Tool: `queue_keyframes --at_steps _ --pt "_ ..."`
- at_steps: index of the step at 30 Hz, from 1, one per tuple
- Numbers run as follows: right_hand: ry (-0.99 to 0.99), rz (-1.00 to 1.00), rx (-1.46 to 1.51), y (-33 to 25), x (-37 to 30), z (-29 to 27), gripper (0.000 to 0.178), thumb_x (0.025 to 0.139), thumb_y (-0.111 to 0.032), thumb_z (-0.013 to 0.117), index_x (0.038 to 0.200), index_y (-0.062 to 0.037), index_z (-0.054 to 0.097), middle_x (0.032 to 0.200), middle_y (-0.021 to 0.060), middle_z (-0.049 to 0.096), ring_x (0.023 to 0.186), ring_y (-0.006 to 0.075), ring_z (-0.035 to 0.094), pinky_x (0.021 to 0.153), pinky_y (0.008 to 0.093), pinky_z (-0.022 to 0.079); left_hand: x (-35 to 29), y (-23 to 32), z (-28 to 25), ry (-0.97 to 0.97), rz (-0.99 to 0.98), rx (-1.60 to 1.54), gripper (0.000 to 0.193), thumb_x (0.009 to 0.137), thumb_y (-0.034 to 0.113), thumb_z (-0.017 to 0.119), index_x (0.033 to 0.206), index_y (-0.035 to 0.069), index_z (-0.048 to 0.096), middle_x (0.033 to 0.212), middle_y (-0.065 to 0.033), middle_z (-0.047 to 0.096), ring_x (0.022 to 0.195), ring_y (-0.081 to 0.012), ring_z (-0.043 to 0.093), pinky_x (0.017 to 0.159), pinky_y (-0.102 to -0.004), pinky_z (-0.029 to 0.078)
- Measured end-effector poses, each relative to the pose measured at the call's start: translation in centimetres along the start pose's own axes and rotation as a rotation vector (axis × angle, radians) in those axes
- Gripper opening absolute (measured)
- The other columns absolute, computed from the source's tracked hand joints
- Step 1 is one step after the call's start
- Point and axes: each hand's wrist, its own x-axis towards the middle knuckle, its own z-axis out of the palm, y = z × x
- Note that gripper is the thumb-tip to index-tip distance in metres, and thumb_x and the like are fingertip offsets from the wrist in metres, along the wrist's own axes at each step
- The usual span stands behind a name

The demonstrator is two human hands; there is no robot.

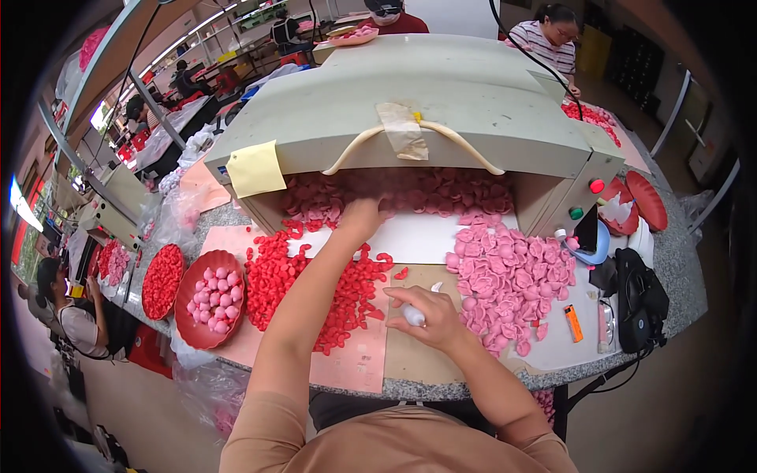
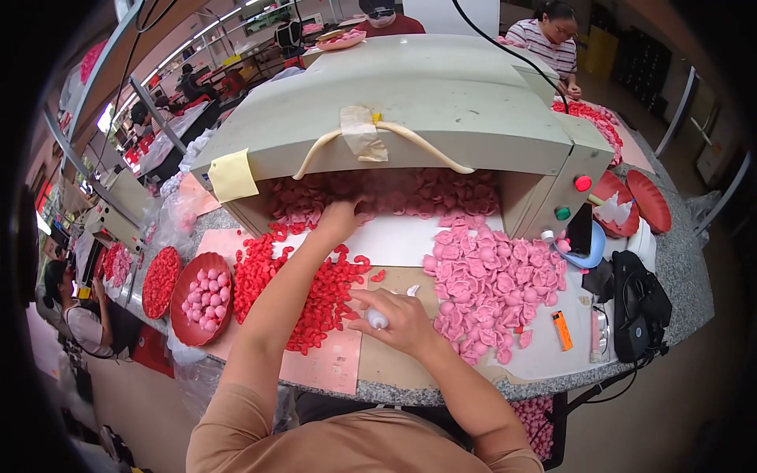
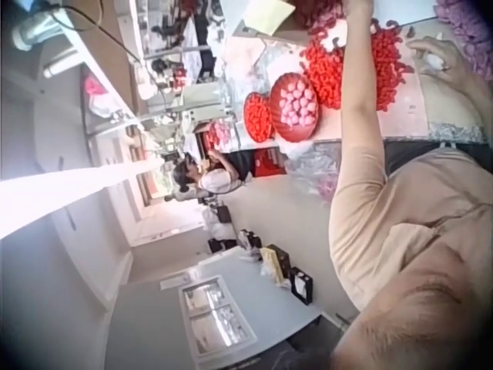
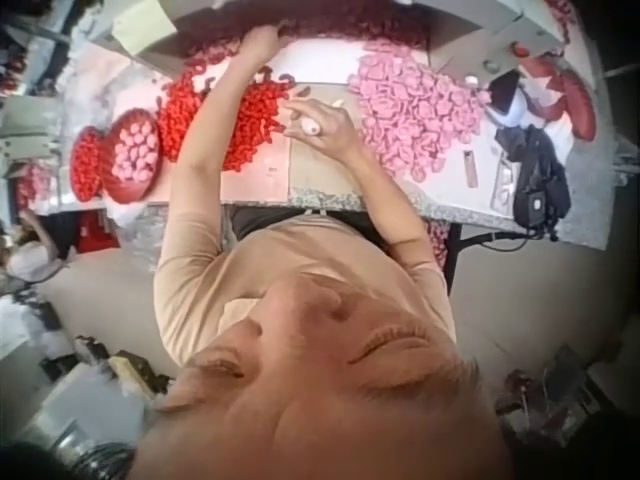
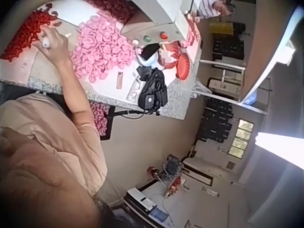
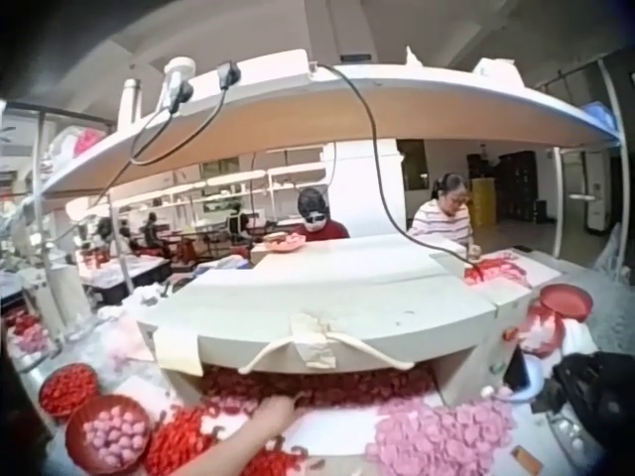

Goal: Apply glue and assemble small pink and red toy components at a factory workbench.

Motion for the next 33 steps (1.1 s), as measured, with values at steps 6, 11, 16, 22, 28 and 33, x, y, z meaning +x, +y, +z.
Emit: queue_keyframes --at_steps 6,11,16,22,28,33 --pt "0.020 -0.007 -0.011 -0.2 0.1 -0.2 0.048 0.071 -0.029 0.077 0.111 -0.0074 0.060 0.080 0.0082 0.064 0.068 0.0199 0.064 0.058 0.0293 0.049 0.4 -1.5 0.7 -0.059 0.109 -0.069 0.039 0.081 0.020 0.063 0.117 0.004 0.057 0.097 -0.0243 0.062 0.089 -0.0353 0.062 0.079 -0.0400 0.049" --pt "-0.010 0.005 -0.016 0.0 -0.1 0.1 0.047 0.071 -0.029 0.076 0.111 -0.0082 0.060 0.080 0.0082 0.064 0.068 0.0199 0.064 0.058 0.0293 0.049 -1.1 -0.7 -0.2 0.106 -0.099 -0.638 0.033 0.086 0.010 0.055 0.117 0.000 0.056 0.097 -0.0161 0.066 0.087 -0.0216 0.064 0.076 -0.0310 0.050" --pt "-0.019 0.061 0.028 0.0 0.0 0.2 0.043 0.073 -0.024 0.076 0.110 -0.0081 0.061 0.081 0.0088 0.064 0.069 0.0198 0.064 0.059 0.0288 0.049 -6.4 0.3 -3.4 0.018 -0.333 -1.711 0.031 0.089 0.003 0.047 0.121 0.001 0.047 0.103 -0.0094 0.058 0.091 -0.0183 0.058 0.079 -0.0301 0.047" --pt "0.024 0.256 0.136 0.3 -0.4 0.6 0.036 0.077 -0.015 0.071 0.110 -0.0047 0.060 0.084 0.0064 0.063 0.074 0.0152 0.061 0.065 0.0257 0.048 -12.8 1.1 -3.8 0.014 -0.416 -1.957 0.041 0.091 0.006 0.048 0.131 0.002 0.039 0.121 -0.0135 0.053 0.101 -0.0203 0.057 0.087 -0.0305 0.048" --pt "0.124 0.567 0.304 1.0 -0.4 2.0 0.030 0.085 -0.015 0.064 0.111 -0.0034 0.055 0.084 -0.0006 0.058 0.071 0.0052 0.052 0.062 0.0202 0.042 -14.7 3.8 -2.4 -0.071 -0.309 -1.741 0.050 0.093 0.007 0.047 0.140 0.001 0.030 0.131 -0.0129 0.047 0.112 -0.0198 0.054 0.089 -0.0301 0.048" --pt "0.133 0.671 0.352 0.8 0.6 3.9 0.022 0.087 -0.012 0.062 0.106 -0.0025 0.056 0.091 0.0013 0.058 0.077 0.0065 0.053 0.066 0.0206 0.044 -17.3 3.3 -0.4 -0.048 -0.237 -1.491 0.049 0.097 0.013 0.044 0.141 0.003 0.027 0.133 -0.0129 0.044 0.118 -0.0200 0.049 0.100 -0.0330 0.042"
